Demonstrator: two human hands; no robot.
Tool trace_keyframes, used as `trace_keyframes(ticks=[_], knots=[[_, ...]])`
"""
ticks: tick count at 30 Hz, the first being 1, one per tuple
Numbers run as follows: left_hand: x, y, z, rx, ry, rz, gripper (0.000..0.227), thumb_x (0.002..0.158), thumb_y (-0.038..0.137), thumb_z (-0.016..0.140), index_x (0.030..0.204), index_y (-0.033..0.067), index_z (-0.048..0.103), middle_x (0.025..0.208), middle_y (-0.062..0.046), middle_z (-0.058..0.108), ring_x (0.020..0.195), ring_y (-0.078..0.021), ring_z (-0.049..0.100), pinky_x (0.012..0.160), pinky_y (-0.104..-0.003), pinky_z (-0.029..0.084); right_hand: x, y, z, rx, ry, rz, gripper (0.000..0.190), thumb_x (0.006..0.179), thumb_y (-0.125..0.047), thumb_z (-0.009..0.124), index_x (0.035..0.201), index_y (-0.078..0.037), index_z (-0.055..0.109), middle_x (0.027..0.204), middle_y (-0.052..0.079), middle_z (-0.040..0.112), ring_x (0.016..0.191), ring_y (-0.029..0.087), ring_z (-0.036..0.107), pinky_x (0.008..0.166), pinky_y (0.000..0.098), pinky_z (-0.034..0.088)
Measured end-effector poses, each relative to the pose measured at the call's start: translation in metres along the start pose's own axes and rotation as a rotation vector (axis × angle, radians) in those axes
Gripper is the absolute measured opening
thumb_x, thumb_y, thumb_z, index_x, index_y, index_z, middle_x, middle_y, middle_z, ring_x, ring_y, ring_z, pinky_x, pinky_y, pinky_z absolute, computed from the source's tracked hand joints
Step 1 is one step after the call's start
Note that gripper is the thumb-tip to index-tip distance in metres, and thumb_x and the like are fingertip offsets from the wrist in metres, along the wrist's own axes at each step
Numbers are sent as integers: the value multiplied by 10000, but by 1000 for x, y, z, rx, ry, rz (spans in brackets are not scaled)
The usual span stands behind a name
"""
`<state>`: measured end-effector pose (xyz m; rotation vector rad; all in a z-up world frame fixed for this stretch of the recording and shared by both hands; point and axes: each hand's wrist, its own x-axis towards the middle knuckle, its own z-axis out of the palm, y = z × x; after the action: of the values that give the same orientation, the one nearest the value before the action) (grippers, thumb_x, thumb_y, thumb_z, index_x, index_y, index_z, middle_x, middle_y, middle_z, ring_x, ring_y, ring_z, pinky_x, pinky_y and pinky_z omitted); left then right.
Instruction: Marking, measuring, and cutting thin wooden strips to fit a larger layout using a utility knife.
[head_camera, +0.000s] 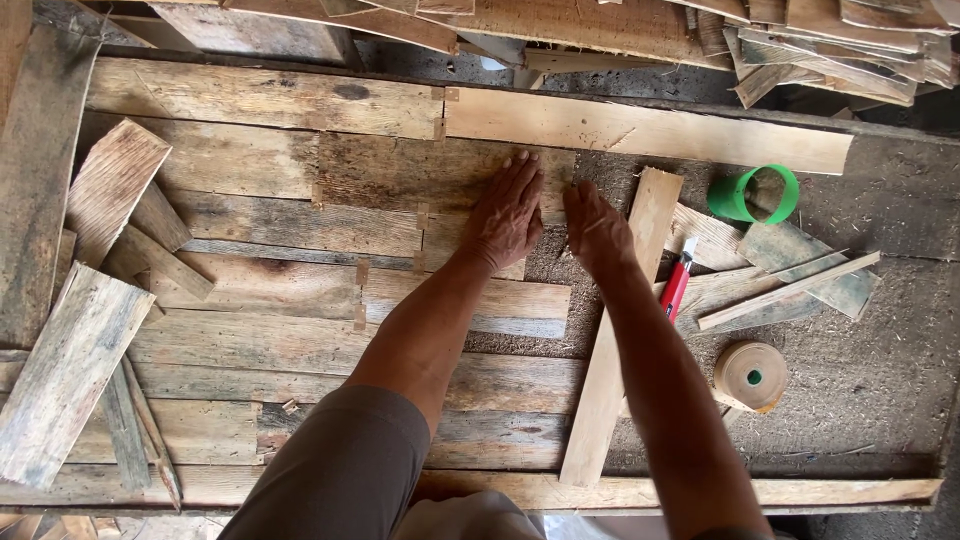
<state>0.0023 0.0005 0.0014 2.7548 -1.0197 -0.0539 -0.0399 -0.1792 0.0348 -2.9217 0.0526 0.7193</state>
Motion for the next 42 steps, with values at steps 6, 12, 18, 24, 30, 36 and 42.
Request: trace_keyframes(ticks=[6, 12, 18, 24, 30, 36, 42], knots=[[4, 0, -5, -22, -4, -3, 704, 963, 309, 437, 1553, -67, 356, 1643, -235, 303, 1555, -333, 240, 1304, -414, 147, 11, 17, -15, 86, 116, -251, 714, 832, 144, 512, 1521, 7, 380, 1203, 203, 518, 877, 319, 653, 742, 385, 620], [2, 2, -10, -46, -10, -18, 720, 937, 303, 455, 1546, -63, 340, 1640, -232, 293, 1550, -336, 253, 1303, -417, 160, 9, 33, -4, 245, 130, -30, 98, 1057, -34, 470, 1066, -46, 567, 1031, 115, 558, 1042, 251, 553, 1124, 389, 468], [1, 0, -5, -83, -22, -28, 710, 962, 300, 461, 1562, -59, 343, 1664, -233, 251, 1570, -334, 221, 1315, -416, 132, 0, 4, -11, -83, 517, -155, 835, 647, 120, 418, 1467, -9, 508, 1525, 186, 476, 1448, 311, 434, 1198, 480, 271], [-2, 1, -1, -71, 6, -7, 698, 964, 321, 463, 1543, -59, 375, 1673, -242, 221, 1573, -343, 195, 1307, -417, 116, -49, -8, 24, 181, 565, -235, 696, 843, 245, 370, 1475, 18, 555, 1572, 201, 495, 1486, 343, 449, 1277, 442, 301], [-2, 2, -1, -44, -25, -2, 716, 964, 338, 444, 1555, -58, 364, 1676, -237, 220, 1573, -345, 174, 1307, -418, 102, -68, -17, 11, 460, 324, 192, 442, 1021, 120, 383, 1248, -64, 715, 1371, 101, 684, 1281, 197, 671, 1134, 286, 547], [-1, 4, -11, -5, -110, -7, 774, 938, 381, 454, 1575, -34, 310, 1681, -212, 209, 1577, -334, 157, 1303, -415, 89, -12, -11, 4, 237, 706, -180, 677, 889, 246, 355, 1457, -35, 595, 1559, 154, 549, 1510, 277, 488, 1293, 403, 405], [1, -1, -8, -109, -104, -15, 789, 938, 363, 506, 1579, -42, 288, 1691, -219, 184, 1589, -332, 143, 1314, -414, 79, -5, -13, -7, 205, 433, -183, 919, 735, 272, 336, 1584, -80, 333, 1659, 160, 313, 1543, 291, 275, 1272, 432, 199]])
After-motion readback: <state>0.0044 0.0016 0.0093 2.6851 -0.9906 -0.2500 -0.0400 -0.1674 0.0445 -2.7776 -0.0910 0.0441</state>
